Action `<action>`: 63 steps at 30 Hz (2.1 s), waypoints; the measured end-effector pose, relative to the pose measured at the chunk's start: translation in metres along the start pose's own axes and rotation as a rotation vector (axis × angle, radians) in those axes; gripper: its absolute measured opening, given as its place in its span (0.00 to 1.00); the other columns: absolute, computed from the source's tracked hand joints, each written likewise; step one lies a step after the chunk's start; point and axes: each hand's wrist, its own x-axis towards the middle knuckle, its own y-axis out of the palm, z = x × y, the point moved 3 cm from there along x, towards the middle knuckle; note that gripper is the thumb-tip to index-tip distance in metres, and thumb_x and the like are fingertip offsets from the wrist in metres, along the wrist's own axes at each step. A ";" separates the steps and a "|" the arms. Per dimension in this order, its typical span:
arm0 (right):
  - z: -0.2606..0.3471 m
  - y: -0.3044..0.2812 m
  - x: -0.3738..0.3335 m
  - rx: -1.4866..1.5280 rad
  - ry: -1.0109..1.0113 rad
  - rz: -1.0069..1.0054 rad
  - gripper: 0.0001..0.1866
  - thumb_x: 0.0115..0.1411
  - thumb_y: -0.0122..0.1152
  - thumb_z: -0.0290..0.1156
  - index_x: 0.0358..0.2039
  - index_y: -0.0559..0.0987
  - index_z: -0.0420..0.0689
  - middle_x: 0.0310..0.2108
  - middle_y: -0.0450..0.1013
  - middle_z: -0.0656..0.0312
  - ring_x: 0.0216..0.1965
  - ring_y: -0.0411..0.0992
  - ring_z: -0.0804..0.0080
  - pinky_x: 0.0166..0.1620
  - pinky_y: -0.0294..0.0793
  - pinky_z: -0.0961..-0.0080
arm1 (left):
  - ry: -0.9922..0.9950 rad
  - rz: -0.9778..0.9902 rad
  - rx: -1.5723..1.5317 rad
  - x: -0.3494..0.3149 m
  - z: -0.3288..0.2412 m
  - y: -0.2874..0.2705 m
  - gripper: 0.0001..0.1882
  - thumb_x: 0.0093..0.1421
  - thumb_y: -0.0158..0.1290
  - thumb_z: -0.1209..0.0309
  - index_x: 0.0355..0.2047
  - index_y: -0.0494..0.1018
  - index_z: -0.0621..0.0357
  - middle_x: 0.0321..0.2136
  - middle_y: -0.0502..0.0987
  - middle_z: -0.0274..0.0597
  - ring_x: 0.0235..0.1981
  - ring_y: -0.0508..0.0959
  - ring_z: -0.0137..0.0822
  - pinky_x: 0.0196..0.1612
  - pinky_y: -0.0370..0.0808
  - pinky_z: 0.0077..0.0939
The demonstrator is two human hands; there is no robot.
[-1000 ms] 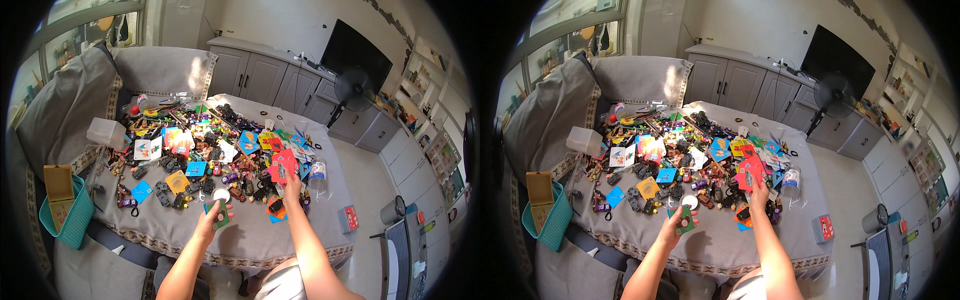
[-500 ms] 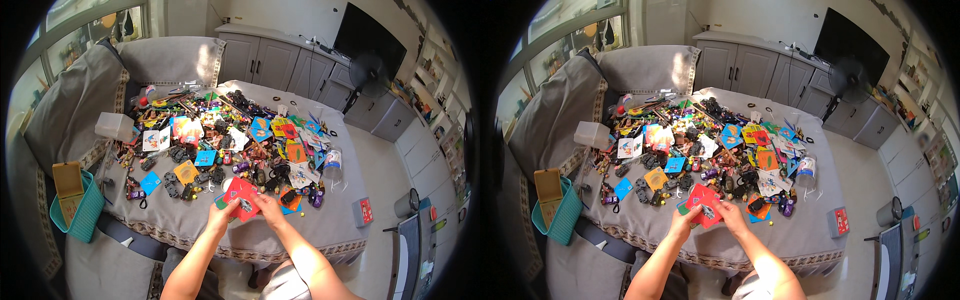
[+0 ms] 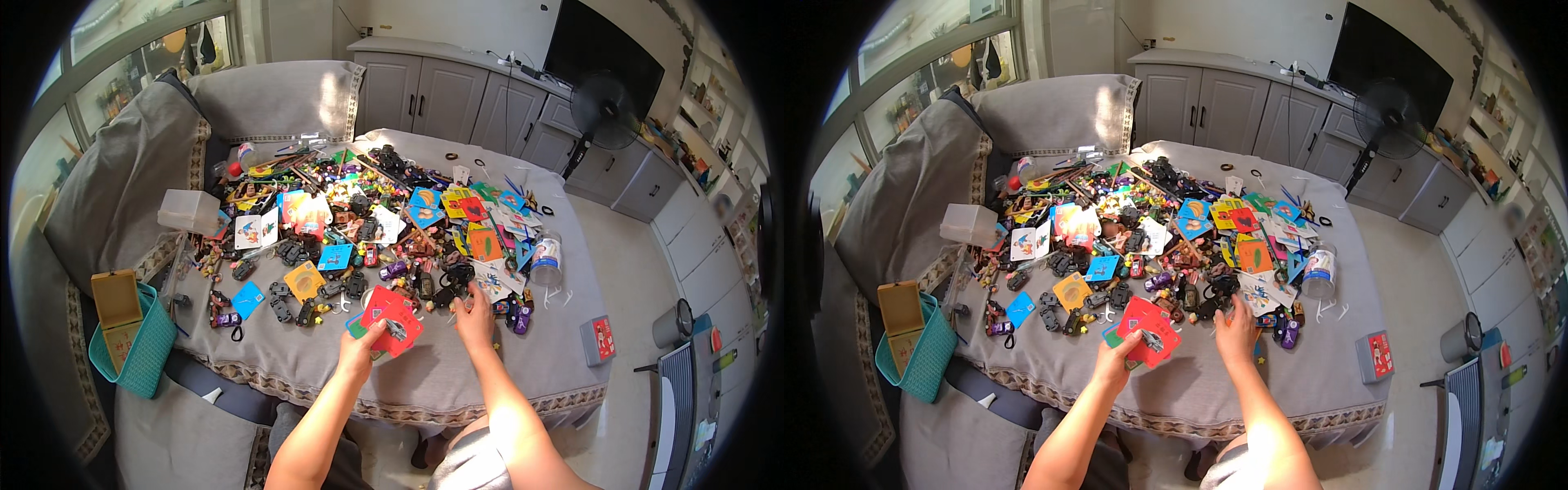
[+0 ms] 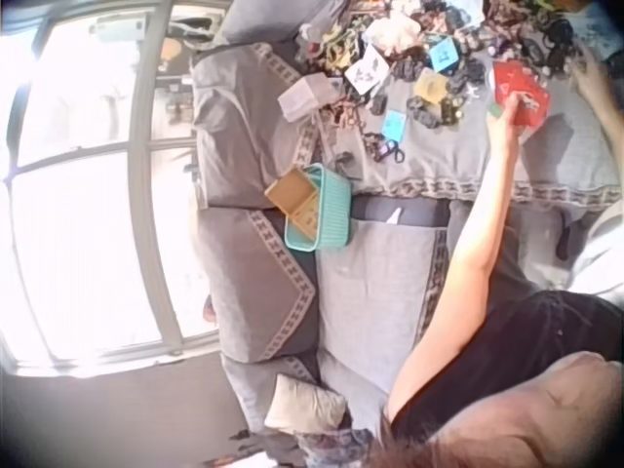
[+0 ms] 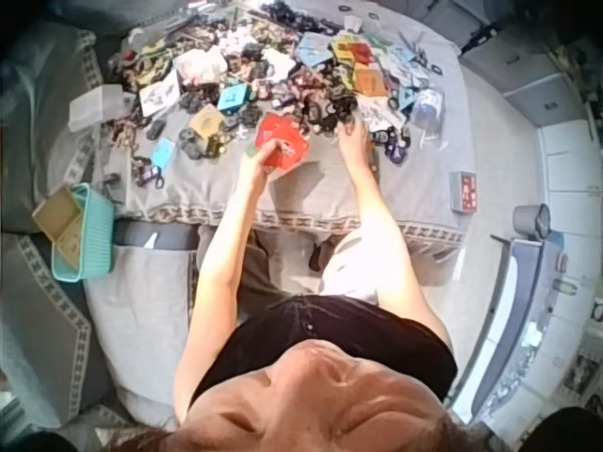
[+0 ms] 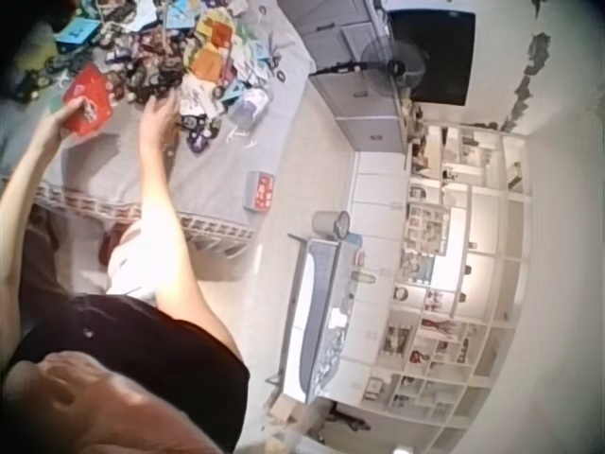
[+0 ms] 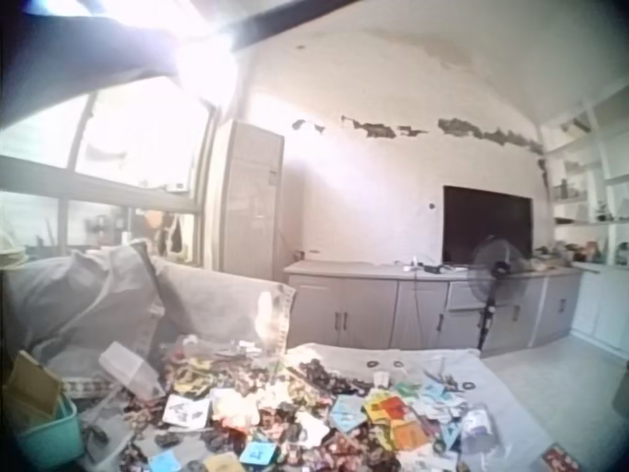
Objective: The person sorts through a large pile of colorful cards and small toys on a sofa. They pick up individual cards, inspect them, and place them into a small gray box or onto a separate stack. The person continues to sift through the pile, occasionally moving other items aside to access more cards.
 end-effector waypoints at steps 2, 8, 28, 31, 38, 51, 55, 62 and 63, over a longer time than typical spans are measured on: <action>0.001 -0.003 -0.003 -0.289 -0.234 -0.244 0.28 0.52 0.60 0.37 0.52 0.65 0.40 0.49 0.65 0.52 0.48 0.66 0.56 0.47 0.67 0.64 | -0.002 0.011 -0.001 0.001 0.000 0.001 0.15 0.54 0.57 0.72 0.42 0.71 0.61 0.36 0.76 0.39 0.36 0.77 0.30 0.39 0.74 0.25; 0.073 0.007 -0.044 0.332 -0.298 0.491 0.54 0.43 0.70 0.47 0.63 0.47 0.43 0.60 0.53 0.50 0.57 0.58 0.60 0.58 0.58 0.66 | -0.027 0.028 -0.019 -0.001 0.003 0.001 0.16 0.54 0.56 0.71 0.43 0.70 0.61 0.37 0.76 0.37 0.38 0.76 0.29 0.42 0.73 0.26; 0.039 0.013 -0.033 0.519 0.132 0.387 0.17 0.53 0.64 0.36 0.38 0.73 0.40 0.26 0.74 0.65 0.26 0.69 0.82 0.31 0.70 0.81 | -0.006 0.052 -0.034 -0.001 0.005 0.004 0.16 0.54 0.57 0.70 0.43 0.70 0.60 0.36 0.76 0.38 0.36 0.77 0.30 0.39 0.74 0.25; 0.034 0.033 -0.046 0.525 0.225 0.595 0.13 0.53 0.64 0.37 0.31 0.76 0.40 0.22 0.73 0.66 0.22 0.68 0.85 0.28 0.69 0.84 | 0.009 0.042 0.086 0.002 0.011 -0.001 0.17 0.58 0.53 0.66 0.46 0.68 0.60 0.39 0.75 0.38 0.40 0.76 0.31 0.43 0.73 0.27; 0.031 0.025 -0.041 0.788 0.311 0.410 0.11 0.55 0.62 0.36 0.32 0.76 0.42 0.25 0.74 0.70 0.24 0.69 0.87 0.27 0.69 0.86 | -0.002 0.035 -0.094 0.004 0.004 -0.002 0.18 0.62 0.46 0.58 0.44 0.70 0.60 0.37 0.76 0.38 0.35 0.76 0.28 0.40 0.73 0.24; 0.041 0.033 -0.048 0.989 0.315 0.480 0.17 0.55 0.60 0.29 0.45 0.74 0.38 0.37 0.75 0.64 0.36 0.72 0.80 0.41 0.71 0.83 | -0.173 0.119 -0.021 -0.004 0.012 0.012 0.21 0.60 0.50 0.59 0.48 0.66 0.60 0.38 0.74 0.38 0.38 0.76 0.31 0.38 0.75 0.27; 0.051 0.037 -0.060 0.516 0.052 0.465 0.23 0.51 0.64 0.35 0.47 0.74 0.41 0.43 0.71 0.60 0.43 0.68 0.73 0.46 0.67 0.77 | -0.150 0.066 0.032 -0.006 0.012 0.011 0.20 0.60 0.49 0.61 0.48 0.66 0.60 0.36 0.74 0.38 0.37 0.76 0.32 0.36 0.76 0.27; 0.091 0.015 -0.064 0.092 -0.565 0.629 0.61 0.36 0.73 0.46 0.64 0.44 0.49 0.64 0.44 0.55 0.66 0.38 0.54 0.64 0.39 0.59 | -0.231 0.096 -0.084 -0.008 -0.001 0.006 0.18 0.59 0.48 0.65 0.48 0.66 0.59 0.39 0.74 0.41 0.37 0.76 0.36 0.39 0.75 0.32; 0.090 0.018 -0.067 -0.043 -0.654 0.642 0.67 0.30 0.76 0.47 0.64 0.39 0.50 0.65 0.37 0.54 0.67 0.33 0.54 0.65 0.36 0.57 | -0.262 0.103 -0.032 -0.010 -0.001 0.006 0.18 0.58 0.49 0.66 0.48 0.67 0.59 0.38 0.75 0.41 0.37 0.76 0.36 0.38 0.75 0.32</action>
